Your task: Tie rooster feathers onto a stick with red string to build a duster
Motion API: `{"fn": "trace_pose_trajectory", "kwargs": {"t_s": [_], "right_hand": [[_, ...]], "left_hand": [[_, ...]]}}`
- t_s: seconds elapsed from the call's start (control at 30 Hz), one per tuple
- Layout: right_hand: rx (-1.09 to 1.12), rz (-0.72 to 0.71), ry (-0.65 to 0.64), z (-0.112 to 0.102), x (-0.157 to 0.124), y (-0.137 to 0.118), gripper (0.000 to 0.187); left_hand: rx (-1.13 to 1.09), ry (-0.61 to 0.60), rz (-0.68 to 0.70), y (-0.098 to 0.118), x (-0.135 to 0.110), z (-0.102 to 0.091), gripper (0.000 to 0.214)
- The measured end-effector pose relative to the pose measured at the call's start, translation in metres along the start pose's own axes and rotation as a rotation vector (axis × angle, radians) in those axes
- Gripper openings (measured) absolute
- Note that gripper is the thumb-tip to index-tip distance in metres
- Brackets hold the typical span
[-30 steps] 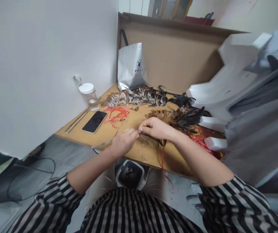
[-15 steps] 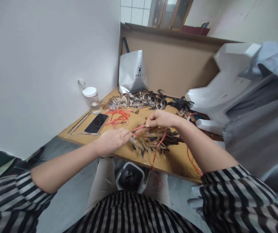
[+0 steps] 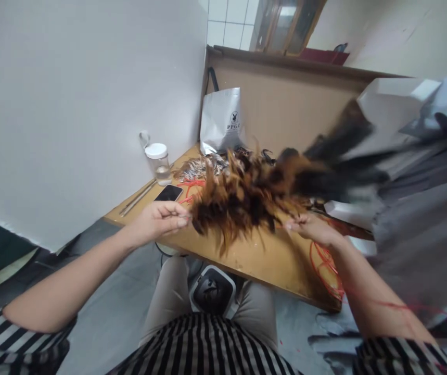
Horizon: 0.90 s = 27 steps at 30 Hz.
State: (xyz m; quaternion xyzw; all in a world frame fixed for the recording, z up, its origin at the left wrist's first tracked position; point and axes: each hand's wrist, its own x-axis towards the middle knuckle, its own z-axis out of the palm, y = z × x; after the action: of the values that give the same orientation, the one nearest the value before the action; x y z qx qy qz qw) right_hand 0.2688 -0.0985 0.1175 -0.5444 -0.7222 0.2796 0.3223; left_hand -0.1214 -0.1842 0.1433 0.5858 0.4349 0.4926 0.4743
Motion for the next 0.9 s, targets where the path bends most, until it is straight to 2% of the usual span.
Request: {"fn": "trace_pose_trajectory", "kwargs": {"t_s": [0.03, 0.1, 0.13, 0.17, 0.2, 0.23, 0.33, 0.37, 0.43, 0.53, 0.6, 0.67, 0.83, 0.9], "right_hand": [[0.007, 0.030, -0.144, 0.003, -0.012, 0.004, 0.035], [0.016, 0.097, -0.485, 0.005, -0.035, 0.008, 0.034], [0.007, 0.124, -0.621, 0.003, -0.044, 0.008, 0.035], [-0.012, 0.138, -0.695, 0.001, -0.053, 0.006, 0.034], [-0.042, 0.128, -0.691, 0.000, -0.059, 0.002, 0.032], [-0.063, 0.098, -0.625, 0.000, -0.063, -0.005, 0.029], [-0.014, 0.001, -0.310, 0.016, -0.061, -0.030, 0.033], [0.049, -0.011, -0.222, 0.028, -0.058, -0.039, 0.034], [0.252, 0.010, -0.125, 0.060, -0.050, -0.053, 0.036], [0.556, -0.029, -0.123, 0.113, -0.041, -0.065, 0.035], [0.692, -0.037, -0.131, 0.139, -0.040, -0.065, 0.028], [0.779, 0.000, -0.088, 0.154, -0.041, -0.062, 0.026], [0.853, 0.199, 0.042, 0.164, -0.047, -0.050, 0.026], [0.857, 0.220, 0.081, 0.166, -0.048, -0.047, 0.025]], "left_hand": [[-0.105, 0.034, -0.069, -0.005, 0.003, 0.001, 0.017], [-0.224, 0.081, -0.119, -0.016, 0.010, 0.003, 0.017], [-0.246, 0.102, -0.111, -0.021, 0.014, 0.005, 0.017], [-0.262, 0.125, -0.100, -0.027, 0.018, 0.008, 0.019], [-0.277, 0.142, -0.095, -0.032, 0.022, 0.012, 0.020], [-0.291, 0.149, -0.094, -0.037, 0.026, 0.018, 0.021], [-0.323, 0.123, -0.113, -0.047, 0.031, 0.046, 0.024], [-0.337, 0.109, -0.127, -0.050, 0.032, 0.057, 0.025], [-0.383, 0.088, -0.160, -0.054, 0.030, 0.079, 0.026], [-0.463, 0.063, -0.168, -0.062, 0.025, 0.103, 0.028], [-0.494, 0.048, -0.154, -0.068, 0.021, 0.109, 0.026], [-0.518, 0.055, -0.132, -0.073, 0.017, 0.110, 0.024], [-0.552, 0.067, -0.136, -0.083, 0.010, 0.109, 0.023], [-0.572, 0.068, -0.158, -0.086, 0.007, 0.112, 0.024]]}}
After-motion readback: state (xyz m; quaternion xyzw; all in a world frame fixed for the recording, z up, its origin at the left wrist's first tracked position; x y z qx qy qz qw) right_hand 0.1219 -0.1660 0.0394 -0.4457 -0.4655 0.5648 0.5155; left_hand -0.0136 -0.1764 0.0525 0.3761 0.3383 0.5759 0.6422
